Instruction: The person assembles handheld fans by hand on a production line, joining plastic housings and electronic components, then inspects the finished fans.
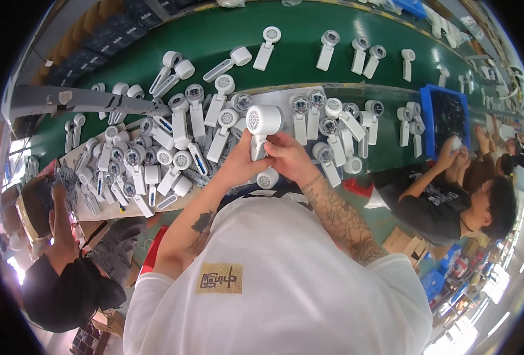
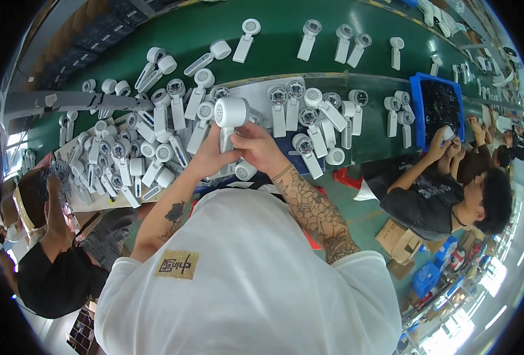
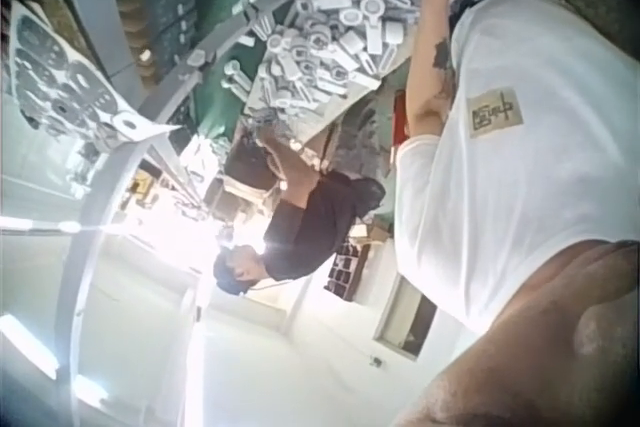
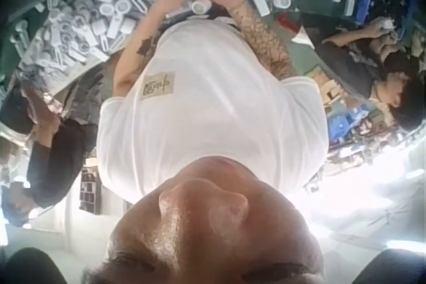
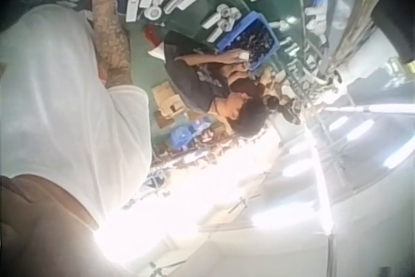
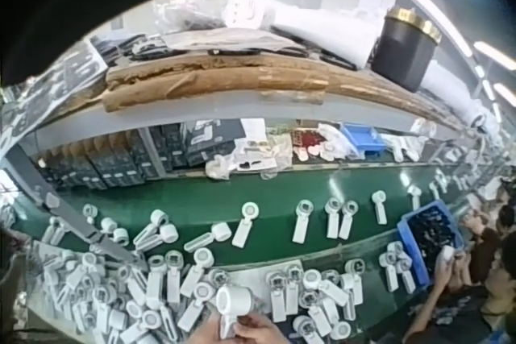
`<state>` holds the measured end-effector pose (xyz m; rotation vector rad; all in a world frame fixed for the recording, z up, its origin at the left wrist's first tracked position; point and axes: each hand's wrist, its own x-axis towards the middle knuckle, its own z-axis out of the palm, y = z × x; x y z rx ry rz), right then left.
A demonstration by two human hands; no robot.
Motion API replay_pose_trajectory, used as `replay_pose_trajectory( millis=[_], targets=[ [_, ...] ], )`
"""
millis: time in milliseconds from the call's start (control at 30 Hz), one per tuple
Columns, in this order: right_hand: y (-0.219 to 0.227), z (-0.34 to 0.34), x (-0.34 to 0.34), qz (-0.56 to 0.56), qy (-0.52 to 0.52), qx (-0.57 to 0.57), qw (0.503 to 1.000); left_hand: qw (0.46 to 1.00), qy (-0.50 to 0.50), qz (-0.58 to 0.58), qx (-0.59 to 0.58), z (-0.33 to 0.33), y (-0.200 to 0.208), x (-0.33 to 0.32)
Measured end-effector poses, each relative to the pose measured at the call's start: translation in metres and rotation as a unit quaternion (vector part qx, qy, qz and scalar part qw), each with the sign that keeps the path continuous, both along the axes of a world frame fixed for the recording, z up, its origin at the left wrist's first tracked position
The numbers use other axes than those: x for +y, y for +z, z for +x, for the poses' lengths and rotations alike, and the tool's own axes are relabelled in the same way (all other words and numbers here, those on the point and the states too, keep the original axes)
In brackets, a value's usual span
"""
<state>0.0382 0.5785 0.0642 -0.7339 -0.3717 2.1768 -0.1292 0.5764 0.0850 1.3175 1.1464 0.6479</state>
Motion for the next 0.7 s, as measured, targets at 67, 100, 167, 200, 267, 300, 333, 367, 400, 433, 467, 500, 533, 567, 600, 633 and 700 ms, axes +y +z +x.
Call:
replay_pose_trajectory(
  millis=[67, 100, 167, 200, 267, 300, 333, 367, 400, 433, 467, 500, 533, 567, 600, 633, 700],
  targets=[
    [-0.003, 0.006, -0.002, 0.011, 0.042, 0.033, 0.999, 0.97, -0.078, -0.178, -0.148, -0.001, 0.001, 0.0],
    [-0.002, 0.009, 0.001, 0.048, 0.063, 0.042, 0.996, 0.928, -0.112, -0.292, -0.203, 0.003, 0.005, 0.001],
    [0.004, 0.01, 0.009, 0.037, 0.0, 0.017, 0.999, 0.953, -0.03, -0.243, -0.179, 0.016, 0.005, 0.003],
    [0.01, 0.009, 0.013, 0.025, -0.061, -0.007, 0.998, 0.967, 0.055, -0.194, -0.153, 0.019, 0.003, 0.003],
    [0.012, 0.008, 0.02, -0.01, -0.176, -0.088, 0.98, 0.997, 0.041, -0.013, 0.07, 0.015, -0.004, -0.002],
    [0.014, 0.007, 0.022, -0.009, -0.178, -0.097, 0.979, 0.995, 0.026, -0.026, 0.088, 0.016, -0.004, -0.001],
    [0.016, 0.007, 0.024, -0.008, -0.181, -0.106, 0.978, 0.994, 0.009, -0.037, 0.106, 0.018, -0.004, 0.0],
    [0.011, 0.008, 0.026, -0.008, -0.182, -0.109, 0.977, 0.993, 0.033, -0.115, 0.021, 0.025, 0.004, -0.001],
    [0.001, 0.01, 0.031, -0.003, -0.155, -0.097, 0.983, 0.993, 0.031, -0.113, 0.019, 0.027, -0.001, -0.002],
    [-0.004, 0.011, 0.035, 0.003, -0.128, -0.086, 0.988, 0.978, 0.057, -0.183, -0.082, 0.028, -0.012, -0.002],
    [0.004, -0.003, 0.039, -0.034, -0.164, -0.154, 0.974, 0.948, 0.08, -0.252, -0.18, 0.028, -0.026, -0.003],
    [-0.003, -0.008, 0.043, -0.034, -0.169, -0.179, 0.969, 0.932, 0.093, -0.281, -0.208, 0.027, -0.037, 0.0],
    [-0.017, -0.011, 0.052, -0.033, -0.174, -0.202, 0.963, 0.929, 0.113, -0.306, -0.173, 0.027, -0.047, 0.004],
    [-0.039, -0.013, 0.063, 0.026, -0.191, -0.309, 0.931, 0.967, 0.133, -0.214, -0.035, 0.028, -0.059, 0.005],
    [-0.057, -0.015, 0.08, 0.065, -0.214, -0.379, 0.898, 0.977, 0.153, -0.11, 0.104, 0.028, -0.067, 0.008],
    [-0.102, -0.008, 0.099, 0.116, -0.22, -0.503, 0.828, 0.98, 0.139, -0.099, 0.1, 0.026, -0.066, 0.015],
    [-0.143, -0.012, 0.12, 0.16, -0.226, -0.614, 0.739, 0.982, 0.159, -0.08, 0.057, 0.008, -0.065, 0.011]
  ],
)
